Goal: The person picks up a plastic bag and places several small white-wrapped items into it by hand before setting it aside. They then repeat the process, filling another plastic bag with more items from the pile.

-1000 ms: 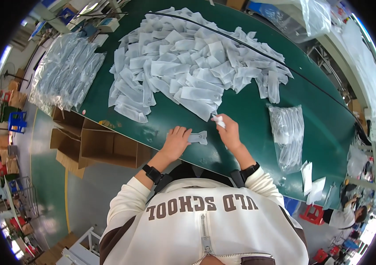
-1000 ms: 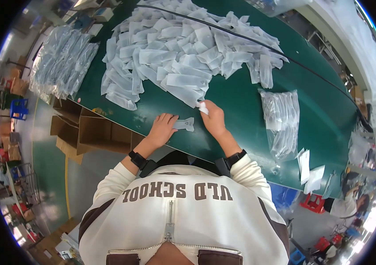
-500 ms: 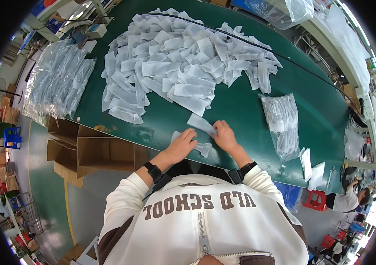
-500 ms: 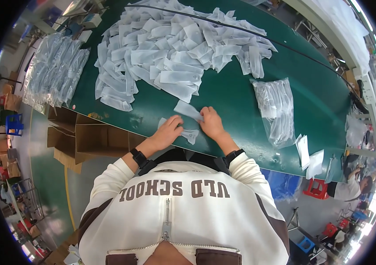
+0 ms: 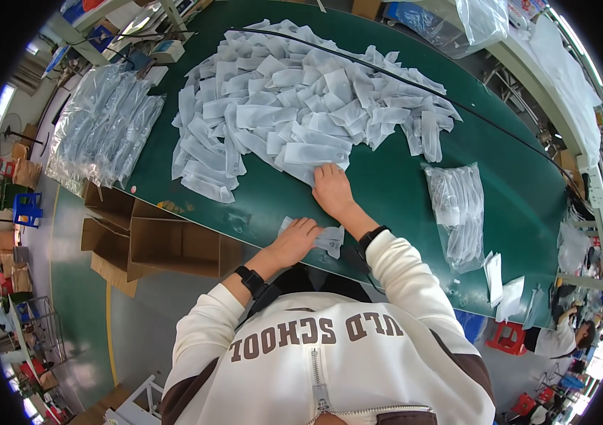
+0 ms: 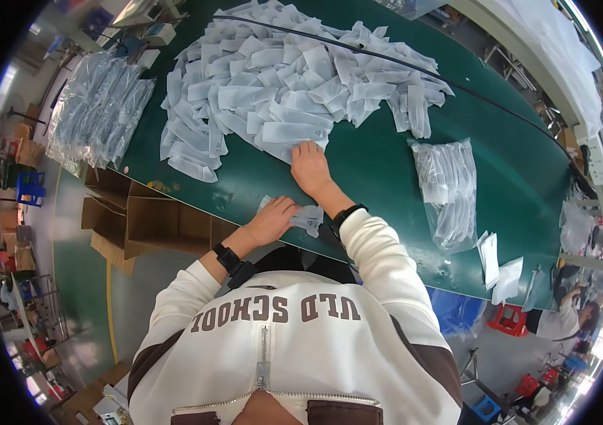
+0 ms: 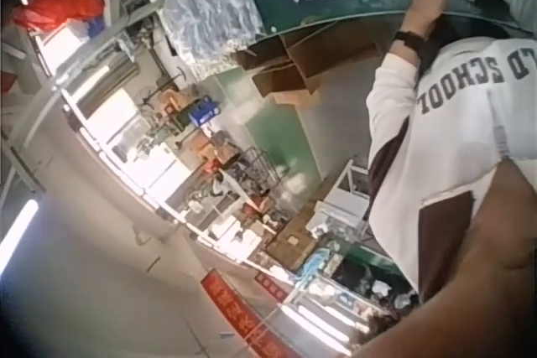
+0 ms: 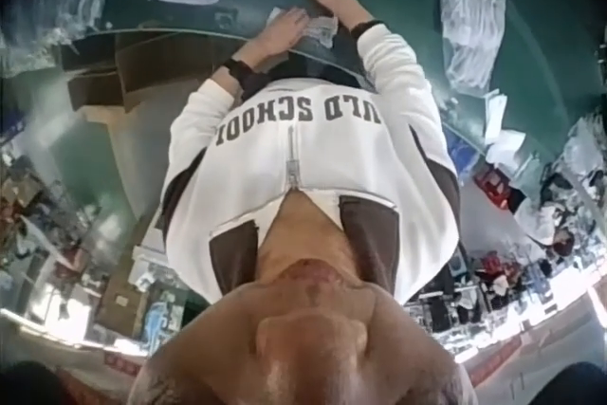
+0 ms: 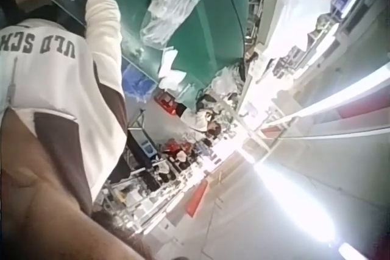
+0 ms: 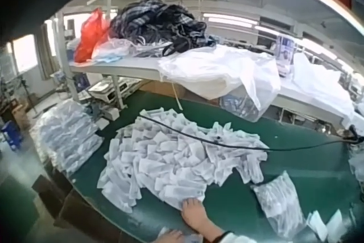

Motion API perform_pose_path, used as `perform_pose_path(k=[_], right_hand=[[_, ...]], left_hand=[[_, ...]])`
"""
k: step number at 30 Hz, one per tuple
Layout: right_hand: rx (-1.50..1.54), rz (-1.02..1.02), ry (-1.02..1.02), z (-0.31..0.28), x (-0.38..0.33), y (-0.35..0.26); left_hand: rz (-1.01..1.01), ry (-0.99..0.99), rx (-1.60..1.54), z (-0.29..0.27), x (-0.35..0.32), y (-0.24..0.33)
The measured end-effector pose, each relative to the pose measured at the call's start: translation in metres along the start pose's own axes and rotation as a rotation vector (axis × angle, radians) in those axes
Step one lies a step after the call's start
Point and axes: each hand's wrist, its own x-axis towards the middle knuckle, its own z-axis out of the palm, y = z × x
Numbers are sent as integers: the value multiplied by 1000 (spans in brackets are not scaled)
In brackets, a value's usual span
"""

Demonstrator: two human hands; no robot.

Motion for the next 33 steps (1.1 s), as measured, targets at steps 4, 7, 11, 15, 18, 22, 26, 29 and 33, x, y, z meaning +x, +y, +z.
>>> perform_pose_path(k=[4, 7, 11, 15, 18, 22, 26, 29, 33], right_hand=[[160, 3, -49, -5, -32, 8], [317, 8, -29, -31, -64, 12], [408, -66, -171, -49, -82, 16], [636, 47, -406, -48, -80, 17], [565, 316, -313, -25, -46, 7], [302, 237, -303, -4, -15, -2], [291, 179, -485, -4, -17, 10], [377, 22, -487, -18, -34, 32], [546, -173, -587, -34, -45, 37]], left_hand=[[81, 176, 95, -6, -6, 7], [92, 267, 190, -20, -3, 24], [131, 263, 254, -19, 3, 19], [141, 177, 199, -4, -1, 8], [124, 136, 196, 3, 0, 13], [87, 126, 261, 7, 2, 21], [19, 133, 224, 10, -5, 22], [-60, 145, 124, 3, -4, 28], [-26, 251, 283, -14, 6, 31]])
